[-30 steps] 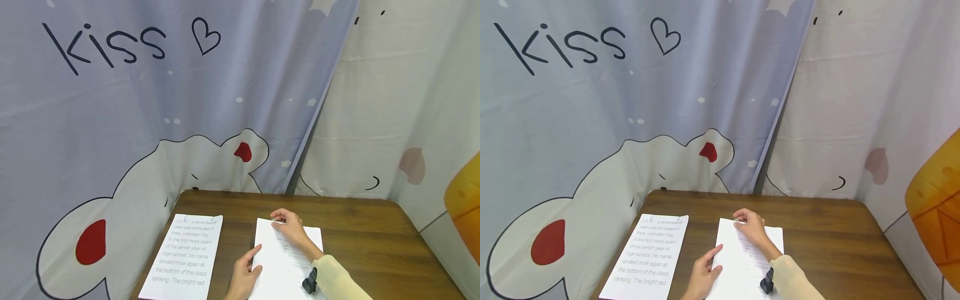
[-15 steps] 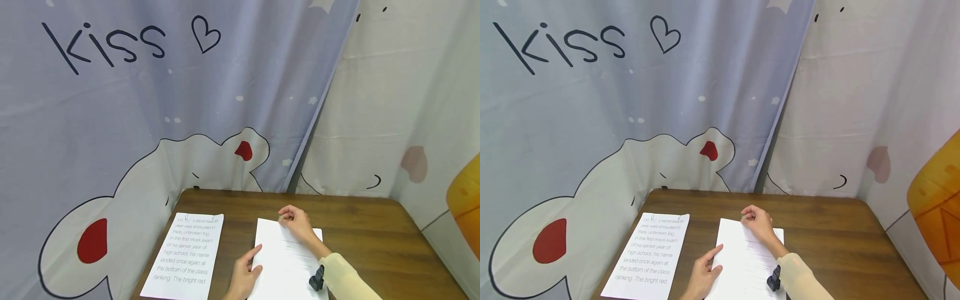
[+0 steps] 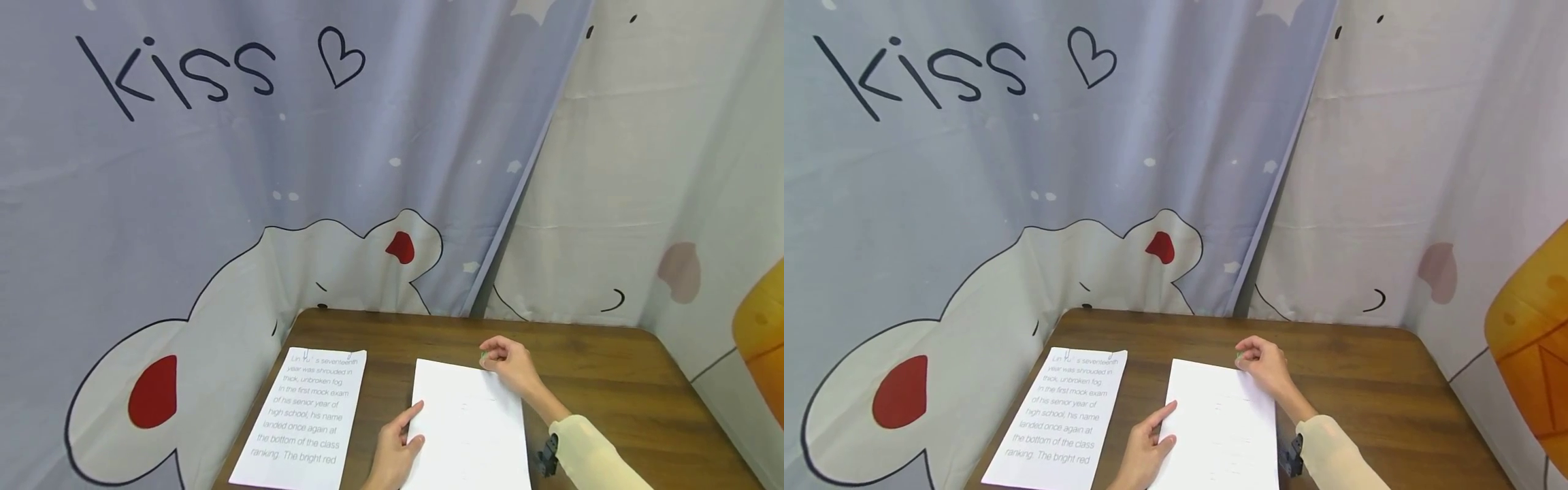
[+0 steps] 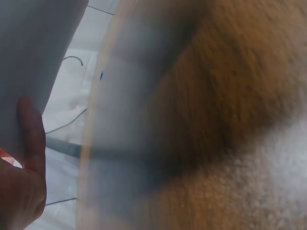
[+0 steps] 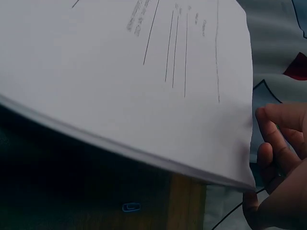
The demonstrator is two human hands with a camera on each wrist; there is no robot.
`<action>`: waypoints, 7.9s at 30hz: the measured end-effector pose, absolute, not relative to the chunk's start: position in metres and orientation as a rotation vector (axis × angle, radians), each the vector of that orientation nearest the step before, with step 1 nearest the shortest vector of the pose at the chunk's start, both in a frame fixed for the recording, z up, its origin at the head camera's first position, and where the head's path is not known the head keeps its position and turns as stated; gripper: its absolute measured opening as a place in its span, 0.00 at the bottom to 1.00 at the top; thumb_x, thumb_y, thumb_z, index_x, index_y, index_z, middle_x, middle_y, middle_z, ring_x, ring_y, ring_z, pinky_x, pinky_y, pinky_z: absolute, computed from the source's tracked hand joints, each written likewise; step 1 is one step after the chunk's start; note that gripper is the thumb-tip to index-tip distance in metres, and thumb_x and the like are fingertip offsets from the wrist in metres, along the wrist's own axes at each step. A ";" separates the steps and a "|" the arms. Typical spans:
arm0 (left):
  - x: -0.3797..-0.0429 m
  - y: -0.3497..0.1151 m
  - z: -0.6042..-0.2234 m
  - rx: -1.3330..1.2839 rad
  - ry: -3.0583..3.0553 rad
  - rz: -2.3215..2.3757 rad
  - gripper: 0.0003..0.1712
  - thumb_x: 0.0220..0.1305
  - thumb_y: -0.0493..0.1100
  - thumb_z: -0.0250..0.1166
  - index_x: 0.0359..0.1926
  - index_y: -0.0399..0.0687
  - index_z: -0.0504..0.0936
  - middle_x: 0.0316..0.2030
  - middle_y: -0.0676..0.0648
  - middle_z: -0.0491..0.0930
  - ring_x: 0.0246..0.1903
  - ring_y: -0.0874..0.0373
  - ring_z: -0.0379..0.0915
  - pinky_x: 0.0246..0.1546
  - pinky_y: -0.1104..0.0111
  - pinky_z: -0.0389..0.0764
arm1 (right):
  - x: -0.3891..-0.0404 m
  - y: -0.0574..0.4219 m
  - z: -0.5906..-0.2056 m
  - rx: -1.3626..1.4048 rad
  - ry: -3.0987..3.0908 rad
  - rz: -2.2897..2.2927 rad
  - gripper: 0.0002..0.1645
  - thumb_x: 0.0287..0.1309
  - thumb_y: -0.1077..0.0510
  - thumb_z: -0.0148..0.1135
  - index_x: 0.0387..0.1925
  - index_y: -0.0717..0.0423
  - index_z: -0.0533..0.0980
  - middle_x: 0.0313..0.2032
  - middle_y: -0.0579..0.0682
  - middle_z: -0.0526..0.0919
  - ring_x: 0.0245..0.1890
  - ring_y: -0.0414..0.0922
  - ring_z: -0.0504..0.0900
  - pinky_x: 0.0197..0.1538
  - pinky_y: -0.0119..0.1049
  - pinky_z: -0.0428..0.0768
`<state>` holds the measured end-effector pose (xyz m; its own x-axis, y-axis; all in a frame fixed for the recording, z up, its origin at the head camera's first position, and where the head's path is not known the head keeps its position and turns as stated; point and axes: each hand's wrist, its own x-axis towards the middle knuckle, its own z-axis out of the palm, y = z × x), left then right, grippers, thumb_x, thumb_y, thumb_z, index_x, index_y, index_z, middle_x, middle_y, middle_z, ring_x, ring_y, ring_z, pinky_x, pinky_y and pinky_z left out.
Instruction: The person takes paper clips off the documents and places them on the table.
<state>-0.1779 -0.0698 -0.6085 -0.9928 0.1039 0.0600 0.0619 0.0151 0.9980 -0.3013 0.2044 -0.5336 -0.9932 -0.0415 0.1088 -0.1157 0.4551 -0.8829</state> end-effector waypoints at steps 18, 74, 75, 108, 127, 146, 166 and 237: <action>-0.182 -0.086 -0.614 0.158 2.279 2.141 0.36 0.63 0.23 0.62 0.72 0.42 0.76 0.71 0.24 0.69 0.35 0.55 0.90 0.35 0.70 0.89 | -0.296 0.250 -0.550 0.069 -2.633 1.557 0.16 0.62 0.65 0.72 0.50 0.63 0.80 0.30 0.51 0.86 0.30 0.42 0.78 0.35 0.31 0.76; -0.198 -0.113 -0.624 0.052 2.340 2.106 0.38 0.63 0.25 0.65 0.74 0.43 0.74 0.76 0.25 0.63 0.24 0.54 0.87 0.25 0.65 0.88 | -0.269 0.290 -0.615 0.044 -2.880 1.039 0.12 0.50 0.61 0.78 0.37 0.52 0.83 0.25 0.40 0.84 0.29 0.37 0.78 0.44 0.52 0.68; -0.198 -0.112 -0.624 0.052 2.340 2.107 0.38 0.62 0.25 0.65 0.74 0.44 0.74 0.75 0.25 0.63 0.23 0.54 0.87 0.25 0.65 0.88 | -0.269 0.290 -0.615 0.044 -2.886 1.029 0.12 0.50 0.61 0.79 0.37 0.52 0.83 0.25 0.40 0.83 0.29 0.37 0.78 0.44 0.52 0.68; -0.233 -0.132 -0.623 0.128 2.547 1.895 0.28 0.64 0.29 0.66 0.66 0.35 0.79 0.60 0.29 0.81 0.38 0.54 0.88 0.31 0.69 0.88 | -0.268 0.296 -0.626 0.038 -2.875 0.993 0.14 0.52 0.54 0.81 0.42 0.48 0.90 0.33 0.42 0.84 0.36 0.42 0.79 0.42 0.48 0.63; -0.240 -0.144 -0.621 0.013 2.771 1.574 0.26 0.60 0.33 0.67 0.61 0.35 0.82 0.51 0.37 0.84 0.22 0.63 0.72 0.22 0.73 0.77 | -0.265 0.297 -0.636 0.013 -2.856 1.045 0.15 0.51 0.52 0.82 0.42 0.46 0.90 0.34 0.42 0.84 0.36 0.40 0.79 0.45 0.48 0.63; -0.252 -0.189 -0.615 -0.163 2.790 1.552 0.22 0.68 0.37 0.66 0.60 0.34 0.82 0.41 0.44 0.86 0.31 0.57 0.82 0.31 0.70 0.82 | -0.264 0.306 -0.635 0.054 -2.863 1.061 0.16 0.51 0.52 0.82 0.42 0.46 0.90 0.35 0.41 0.83 0.37 0.40 0.78 0.51 0.53 0.64; -0.246 -0.269 -0.625 -0.343 3.131 1.102 0.25 0.63 0.36 0.66 0.62 0.36 0.82 0.52 0.35 0.84 0.49 0.40 0.80 0.48 0.49 0.79 | -0.266 0.302 -0.637 0.065 -2.854 1.056 0.13 0.51 0.52 0.82 0.40 0.44 0.90 0.31 0.39 0.79 0.32 0.36 0.74 0.48 0.46 0.63; -0.253 -0.314 -0.593 -0.041 3.339 1.018 0.39 0.63 0.27 0.62 0.76 0.47 0.70 0.68 0.28 0.75 0.64 0.26 0.74 0.57 0.34 0.77 | -0.265 0.302 -0.637 0.083 -2.838 1.026 0.13 0.51 0.52 0.82 0.40 0.42 0.89 0.29 0.39 0.78 0.29 0.36 0.71 0.45 0.44 0.61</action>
<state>-0.2530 -0.3140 -0.5928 -0.9392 -0.1216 0.3210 0.0783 0.8347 0.5451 -0.2651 0.3019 -0.6371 -0.9910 -0.0102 0.1335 -0.0932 0.7682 -0.6334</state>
